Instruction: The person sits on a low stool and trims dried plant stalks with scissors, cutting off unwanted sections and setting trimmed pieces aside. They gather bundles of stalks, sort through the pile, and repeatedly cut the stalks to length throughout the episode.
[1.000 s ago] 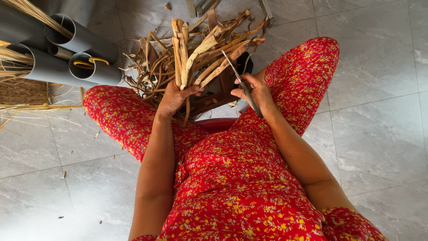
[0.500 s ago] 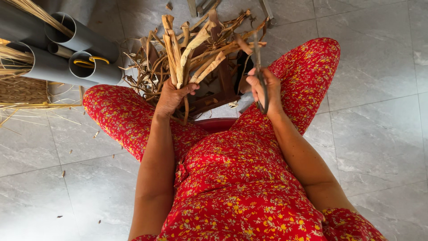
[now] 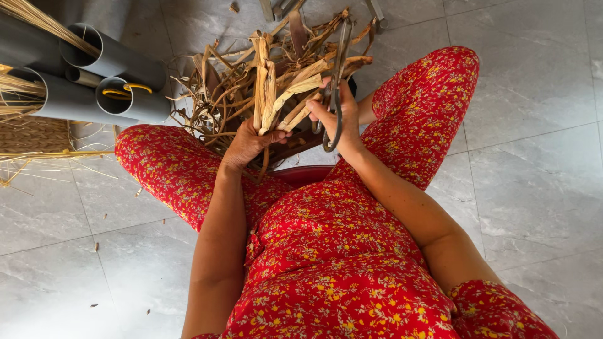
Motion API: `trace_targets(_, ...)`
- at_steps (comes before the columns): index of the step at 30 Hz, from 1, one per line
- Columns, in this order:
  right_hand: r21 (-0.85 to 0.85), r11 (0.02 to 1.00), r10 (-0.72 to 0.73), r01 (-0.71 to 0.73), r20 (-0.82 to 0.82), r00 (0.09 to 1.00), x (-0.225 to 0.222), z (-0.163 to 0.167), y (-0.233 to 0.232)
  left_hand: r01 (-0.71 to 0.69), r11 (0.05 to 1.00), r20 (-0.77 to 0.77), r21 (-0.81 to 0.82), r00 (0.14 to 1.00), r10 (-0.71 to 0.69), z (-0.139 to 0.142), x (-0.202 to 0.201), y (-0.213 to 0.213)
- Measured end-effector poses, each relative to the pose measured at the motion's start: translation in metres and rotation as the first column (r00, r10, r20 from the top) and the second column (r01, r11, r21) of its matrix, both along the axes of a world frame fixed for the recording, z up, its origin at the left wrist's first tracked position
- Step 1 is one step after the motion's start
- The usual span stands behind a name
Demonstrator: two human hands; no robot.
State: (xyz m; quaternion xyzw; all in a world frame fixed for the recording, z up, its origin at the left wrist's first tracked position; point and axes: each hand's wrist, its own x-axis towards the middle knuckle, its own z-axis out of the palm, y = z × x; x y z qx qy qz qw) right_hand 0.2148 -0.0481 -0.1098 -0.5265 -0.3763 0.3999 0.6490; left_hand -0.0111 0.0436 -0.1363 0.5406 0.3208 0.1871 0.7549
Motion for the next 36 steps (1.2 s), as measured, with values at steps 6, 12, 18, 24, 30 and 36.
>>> trace_targets(6,0.133,0.981,-0.142,0.141,-0.003,0.99,0.019,0.019,0.003,-0.026,0.993,-0.014,0.115,1.0,0.027,-0.012,0.002,-0.002)
trace_targets(12,0.176,0.971,-0.139,0.163,-0.139,0.98,0.029,0.014,-0.004,-0.116,0.992,0.015,0.058,0.993,0.115,-0.015,-0.007,0.003)
trace_targets(18,-0.263,0.952,-0.254,0.158,-0.387,0.886,0.036,-0.014,-0.024,-0.122,0.993,0.062,0.01,0.991,0.121,-0.005,-0.016,0.004)
trace_targets(24,-0.083,0.991,-0.136,0.109,-0.71,0.691,0.044,-0.026,0.0,0.037,0.999,-0.161,-0.024,0.986,-0.04,-0.004,-0.019,0.002)
trace_targets(30,0.019,0.989,-0.091,0.143,-0.689,0.72,0.058,-0.026,0.004,-0.047,0.999,-0.094,0.005,0.994,0.048,-0.008,-0.009,-0.004)
trace_targets(36,-0.077,0.986,-0.159,0.146,-0.676,0.719,0.058,-0.017,0.008,-0.043,0.999,-0.137,0.003,0.99,0.043,-0.007,-0.008,-0.004)
